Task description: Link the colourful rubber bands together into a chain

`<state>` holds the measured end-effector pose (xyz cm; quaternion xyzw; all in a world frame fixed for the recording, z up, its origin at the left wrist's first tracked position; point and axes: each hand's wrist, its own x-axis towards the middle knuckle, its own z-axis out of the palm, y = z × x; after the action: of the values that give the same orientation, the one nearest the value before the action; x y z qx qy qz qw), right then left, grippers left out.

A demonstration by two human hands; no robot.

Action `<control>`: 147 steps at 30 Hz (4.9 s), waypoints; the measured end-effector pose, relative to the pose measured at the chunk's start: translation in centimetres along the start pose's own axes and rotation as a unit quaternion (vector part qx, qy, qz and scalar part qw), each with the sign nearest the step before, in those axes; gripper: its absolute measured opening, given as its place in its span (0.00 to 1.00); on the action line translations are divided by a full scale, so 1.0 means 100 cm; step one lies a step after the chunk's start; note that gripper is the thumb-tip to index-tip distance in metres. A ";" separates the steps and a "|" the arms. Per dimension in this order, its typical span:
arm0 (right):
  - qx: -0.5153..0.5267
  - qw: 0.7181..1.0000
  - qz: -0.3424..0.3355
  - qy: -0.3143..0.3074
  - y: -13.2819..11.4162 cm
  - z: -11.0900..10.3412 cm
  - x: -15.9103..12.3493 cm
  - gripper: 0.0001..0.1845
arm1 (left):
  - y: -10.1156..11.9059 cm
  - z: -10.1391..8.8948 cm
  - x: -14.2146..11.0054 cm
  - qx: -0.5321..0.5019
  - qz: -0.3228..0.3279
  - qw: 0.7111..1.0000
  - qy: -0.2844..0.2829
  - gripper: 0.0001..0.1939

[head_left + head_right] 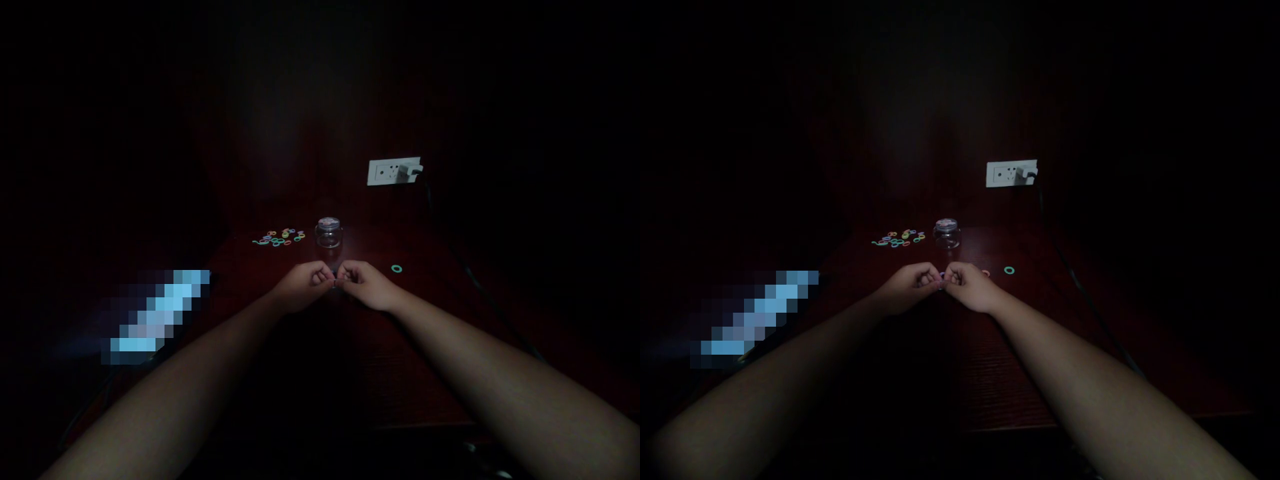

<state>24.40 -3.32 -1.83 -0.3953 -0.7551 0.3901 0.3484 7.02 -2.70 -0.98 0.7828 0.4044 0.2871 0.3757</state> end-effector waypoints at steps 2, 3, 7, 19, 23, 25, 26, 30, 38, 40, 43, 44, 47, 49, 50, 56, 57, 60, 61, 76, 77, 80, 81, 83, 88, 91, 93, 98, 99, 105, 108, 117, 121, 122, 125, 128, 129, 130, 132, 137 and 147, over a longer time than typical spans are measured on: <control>0.014 1.000 0.005 -0.005 -0.001 0.000 -0.001 0.03 | -0.001 0.000 0.000 0.001 0.000 1.000 0.002 0.10; 0.018 1.000 0.006 -0.007 -0.001 0.000 -0.001 0.02 | -0.001 0.000 0.001 0.002 0.000 1.000 0.003 0.10; 0.022 1.000 0.011 -0.008 -0.002 -0.001 -0.001 0.01 | -0.002 0.000 0.001 0.002 -0.001 1.000 0.004 0.10; 0.016 1.000 0.003 -0.024 0.000 -0.001 0.000 0.05 | 0.001 -0.002 0.001 0.015 0.010 0.999 0.037 0.10; 0.014 1.000 0.005 -0.018 0.000 0.000 0.000 0.07 | -0.001 -0.001 0.001 0.012 0.014 0.999 0.037 0.10; 0.008 1.000 0.004 -0.016 0.000 0.000 0.000 0.08 | -0.002 -0.001 0.002 0.013 0.018 0.999 0.039 0.10; 0.006 1.000 0.002 -0.015 0.000 0.000 0.000 0.08 | -0.002 -0.001 0.002 0.012 0.020 0.999 0.040 0.10; 0.008 1.000 0.002 -0.017 0.002 0.000 0.000 0.09 | 0.000 -0.001 0.001 0.007 0.020 0.999 0.045 0.10; 0.016 1.000 -0.004 -0.026 0.003 -0.001 0.001 0.12 | -0.001 -0.001 0.002 0.011 0.021 0.999 0.048 0.10; 0.019 0.999 -0.007 -0.025 0.003 0.000 0.000 0.12 | -0.002 0.000 0.002 0.017 0.023 0.998 0.054 0.10; 0.022 0.999 -0.009 -0.021 0.001 0.000 0.000 0.11 | -0.001 -0.001 0.002 0.017 0.019 0.998 0.059 0.10; 0.024 0.999 -0.008 -0.021 0.001 0.001 0.000 0.11 | -0.001 -0.001 0.002 0.015 0.016 0.998 0.058 0.10; 0.032 0.999 -0.003 -0.016 0.000 0.001 0.000 0.11 | 0.001 -0.001 0.001 0.005 0.009 0.998 0.055 0.10; 0.039 0.999 -0.005 -0.014 0.000 0.001 0.000 0.12 | 0.002 -0.001 0.001 0.000 0.008 0.999 0.052 0.10; 0.042 0.999 -0.006 -0.014 -0.001 0.001 0.000 0.12 | 0.002 -0.001 0.001 -0.001 0.008 0.999 0.051 0.09; 0.030 0.999 -0.004 -0.012 -0.003 0.001 -0.001 0.14 | 0.001 -0.001 0.001 0.005 0.014 0.998 0.059 0.08; 0.028 1.000 -0.005 -0.011 -0.003 0.001 -0.001 0.14 | 0.001 -0.001 0.001 0.004 0.015 0.998 0.058 0.08; 0.032 0.999 -0.001 -0.010 -0.001 0.001 0.000 0.14 | 0.001 -0.001 0.001 0.006 0.013 0.998 0.055 0.09; 0.033 0.999 0.000 -0.011 0.000 0.001 0.000 0.14 | 0.001 -0.001 0.001 0.007 0.012 0.998 0.057 0.09; 0.026 1.000 -0.009 -0.013 -0.002 0.001 -0.001 0.16 | 0.002 0.000 0.001 -0.006 0.014 0.999 0.051 0.08; 0.024 1.000 -0.010 -0.012 -0.002 0.001 -0.001 0.16 | 0.002 0.000 0.001 -0.008 0.016 0.999 0.049 0.08; 0.021 1.000 -0.010 -0.004 -0.002 0.001 -0.001 0.14 | 0.001 0.000 0.001 -0.005 0.016 0.999 0.050 0.08; 0.020 1.000 -0.010 0.001 -0.002 0.001 -0.001 0.13 | 0.001 0.000 0.001 -0.004 0.014 0.999 0.052 0.09; 0.015 1.000 -0.009 0.009 -0.001 0.001 0.000 0.12 | 0.000 0.000 0.001 -0.002 0.013 0.998 0.054 0.09; 0.012 1.000 -0.010 0.011 0.002 0.001 0.001 0.10 | -0.003 0.001 0.002 0.000 0.018 0.999 0.047 0.10; 0.013 1.000 -0.006 0.012 0.002 0.001 0.001 0.09 | -0.002 0.000 0.002 0.003 0.016 0.999 0.045 0.10; 0.010 1.000 -0.007 0.014 0.002 0.001 0.001 0.08 | -0.001 0.000 0.002 0.004 0.015 0.999 0.043 0.10; 0.001 1.000 -0.004 0.018 0.002 0.001 0.001 0.09 | -0.001 0.001 0.002 0.002 0.010 0.999 0.043 0.10; 0.001 1.000 -0.003 0.018 0.002 0.001 0.001 0.09 | -0.001 0.001 0.002 0.001 0.010 0.999 0.043 0.10; 0.007 1.000 0.002 0.017 0.002 0.001 0.001 0.09 | -0.003 0.001 0.002 0.006 0.015 0.999 0.042 0.10; 0.002 1.000 0.006 0.017 0.002 0.001 0.000 0.08 | -0.003 0.002 0.002 0.004 0.015 0.999 0.042 0.10; -0.012 1.000 0.012 0.018 0.006 0.000 0.001 0.08 | -0.002 0.002 0.002 0.000 0.011 0.999 0.041 0.10; -0.016 1.000 0.013 0.019 0.004 0.001 0.000 0.08 | -0.002 0.002 0.002 0.000 0.010 0.999 0.041 0.10; -0.018 1.000 0.012 0.021 0.003 0.001 0.000 0.08 | -0.002 0.002 0.002 -0.001 0.010 0.999 0.041 0.11; -0.028 0.999 0.013 0.023 0.003 0.001 0.000 0.09 | -0.003 0.002 0.002 0.002 0.009 0.999 0.038 0.12; -0.031 0.999 0.013 0.019 0.003 0.000 0.000 0.09 | -0.003 0.003 0.002 0.001 0.006 0.999 0.034 0.12; -0.029 0.999 0.013 0.017 0.002 0.000 0.000 0.10 | -0.004 0.003 0.002 -0.001 0.005 0.999 0.032 0.12; -0.027 0.999 0.011 0.016 0.002 0.000 0.000 0.10 | -0.004 0.003 0.002 -0.002 0.005 1.000 0.030 0.12; -0.025 1.000 0.010 0.015 0.002 0.000 0.000 0.10 | -0.004 0.003 0.002 -0.002 0.007 1.000 0.026 0.12; -0.016 1.000 0.012 0.012 0.001 0.000 0.000 0.09 | -0.005 0.003 0.002 0.007 0.007 1.000 0.026 0.12; -0.029 0.999 0.011 0.011 -0.001 0.000 -0.001 0.08 | -0.005 0.003 0.002 0.006 0.007 1.000 0.025 0.12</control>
<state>24.35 -3.44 -1.77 -0.4176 -0.7577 0.3675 0.3411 7.13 -2.41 -1.55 0.7804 0.4099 0.3066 0.3591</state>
